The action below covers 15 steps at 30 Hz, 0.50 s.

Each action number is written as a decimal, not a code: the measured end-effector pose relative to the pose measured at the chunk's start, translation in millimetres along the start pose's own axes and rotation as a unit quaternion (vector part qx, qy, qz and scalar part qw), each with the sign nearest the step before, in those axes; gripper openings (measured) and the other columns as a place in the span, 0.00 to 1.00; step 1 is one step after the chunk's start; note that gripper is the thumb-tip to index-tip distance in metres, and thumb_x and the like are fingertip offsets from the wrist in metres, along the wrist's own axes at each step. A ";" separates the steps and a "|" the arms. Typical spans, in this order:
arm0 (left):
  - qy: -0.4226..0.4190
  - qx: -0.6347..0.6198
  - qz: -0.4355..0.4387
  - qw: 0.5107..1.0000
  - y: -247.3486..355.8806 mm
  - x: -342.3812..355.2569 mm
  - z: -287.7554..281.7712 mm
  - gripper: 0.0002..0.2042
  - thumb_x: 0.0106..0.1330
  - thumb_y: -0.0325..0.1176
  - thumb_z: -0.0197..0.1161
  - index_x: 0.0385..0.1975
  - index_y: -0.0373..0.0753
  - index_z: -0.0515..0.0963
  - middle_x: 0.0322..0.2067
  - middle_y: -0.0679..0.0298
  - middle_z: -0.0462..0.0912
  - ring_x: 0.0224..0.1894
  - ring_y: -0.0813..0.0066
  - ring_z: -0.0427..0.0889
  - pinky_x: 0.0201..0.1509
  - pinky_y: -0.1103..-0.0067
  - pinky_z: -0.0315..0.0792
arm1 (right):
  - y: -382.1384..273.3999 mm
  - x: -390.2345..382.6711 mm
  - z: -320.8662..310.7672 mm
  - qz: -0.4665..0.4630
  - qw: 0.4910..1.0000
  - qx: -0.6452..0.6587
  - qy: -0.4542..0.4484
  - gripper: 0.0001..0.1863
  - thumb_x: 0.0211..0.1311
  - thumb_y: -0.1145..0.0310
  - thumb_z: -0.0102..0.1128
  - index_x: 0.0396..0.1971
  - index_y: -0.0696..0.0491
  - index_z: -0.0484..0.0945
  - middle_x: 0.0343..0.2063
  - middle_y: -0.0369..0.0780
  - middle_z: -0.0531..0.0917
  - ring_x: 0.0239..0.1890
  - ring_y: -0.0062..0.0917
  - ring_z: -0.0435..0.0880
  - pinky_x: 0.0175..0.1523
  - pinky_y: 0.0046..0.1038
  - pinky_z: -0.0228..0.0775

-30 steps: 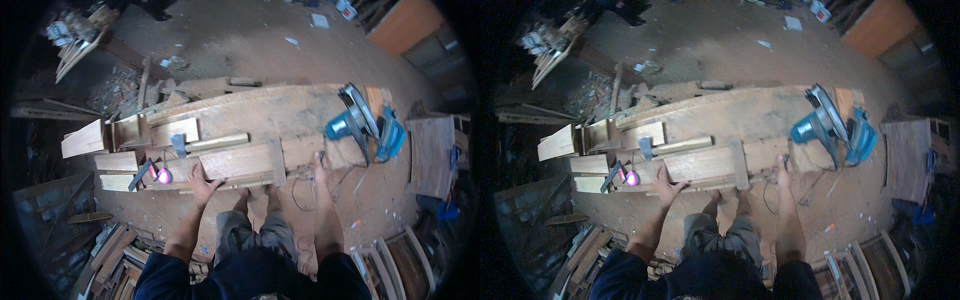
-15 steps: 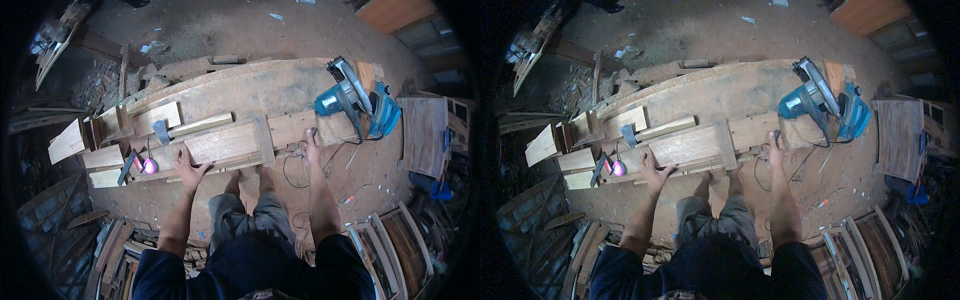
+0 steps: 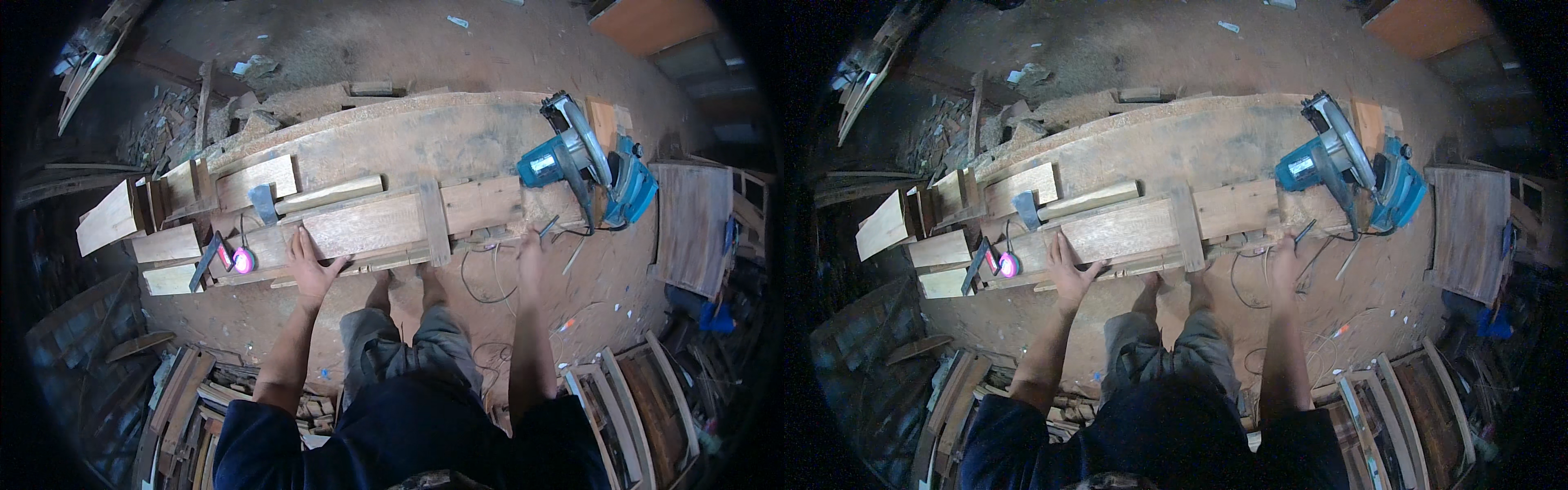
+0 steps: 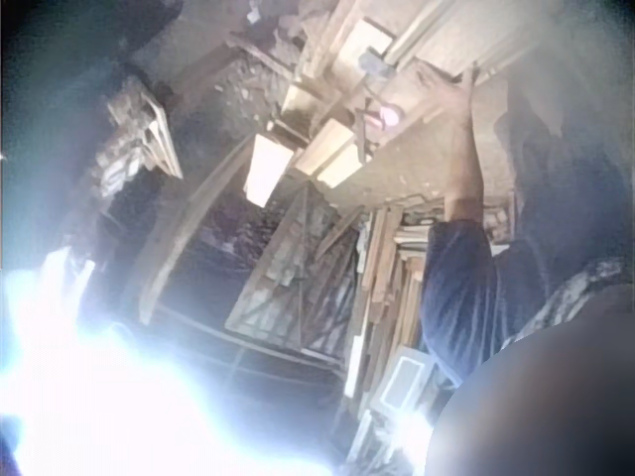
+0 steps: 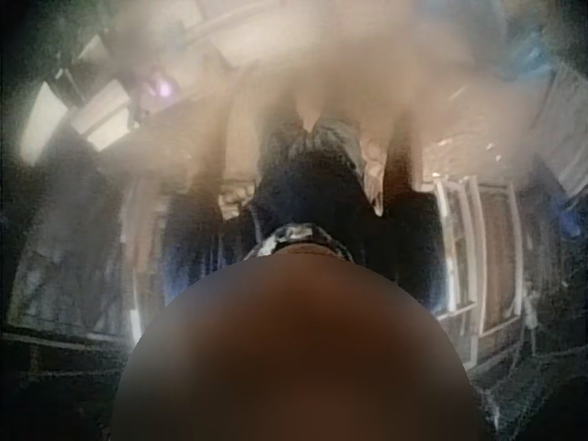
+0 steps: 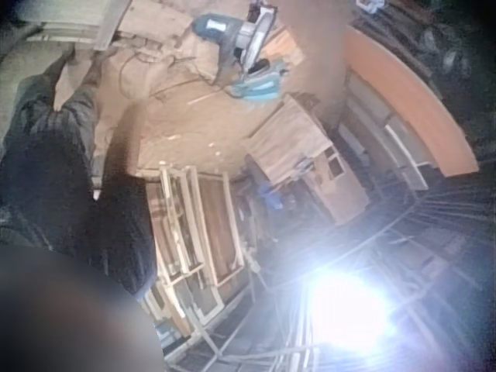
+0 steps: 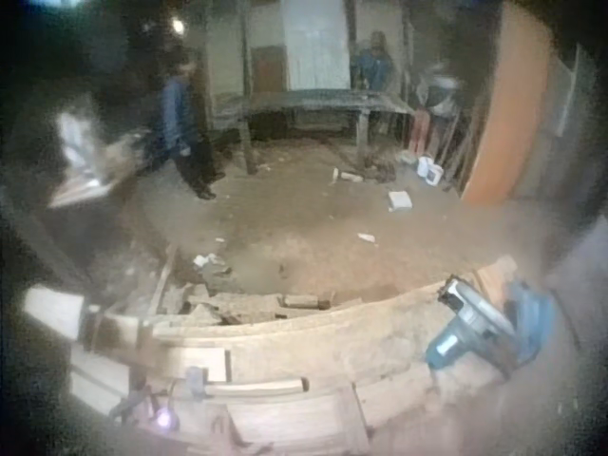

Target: The person measures and marks wooden planks with a tape measure and a square ruler, then uses a circular saw to cut them into smaller pieces. The person repeatedly measures, marks, and cuts the wood, stacking the finished pieces on the workbench.

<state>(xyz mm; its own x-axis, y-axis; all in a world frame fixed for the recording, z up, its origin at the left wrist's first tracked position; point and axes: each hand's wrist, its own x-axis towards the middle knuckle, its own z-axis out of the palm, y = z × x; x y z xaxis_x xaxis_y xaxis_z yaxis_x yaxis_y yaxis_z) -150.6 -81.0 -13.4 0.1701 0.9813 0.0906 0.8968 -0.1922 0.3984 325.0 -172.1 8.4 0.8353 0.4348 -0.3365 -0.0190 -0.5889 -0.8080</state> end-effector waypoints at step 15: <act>-0.230 0.010 0.200 0.952 120.2 88.8 13.9 0.52 0.55 0.69 0.64 0.77 0.48 0.57 0.75 0.48 0.56 0.75 0.40 0.56 0.78 0.45 0.43 | -243.0 -160.2 -102.8 -0.234 0.843 0.286 -0.391 0.26 0.75 0.57 0.54 0.66 0.54 0.69 0.46 0.39 0.79 0.37 0.21 0.74 0.40 0.23 0.67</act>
<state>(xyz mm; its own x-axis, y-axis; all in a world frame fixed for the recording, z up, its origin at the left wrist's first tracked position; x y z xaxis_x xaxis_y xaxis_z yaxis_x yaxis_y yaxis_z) -22.0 -16.8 29.9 0.6560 0.7331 -0.1796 0.7301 -0.5561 0.3971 252.3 -168.7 308.3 0.2109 0.9763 0.0481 -0.2374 0.0989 -0.9664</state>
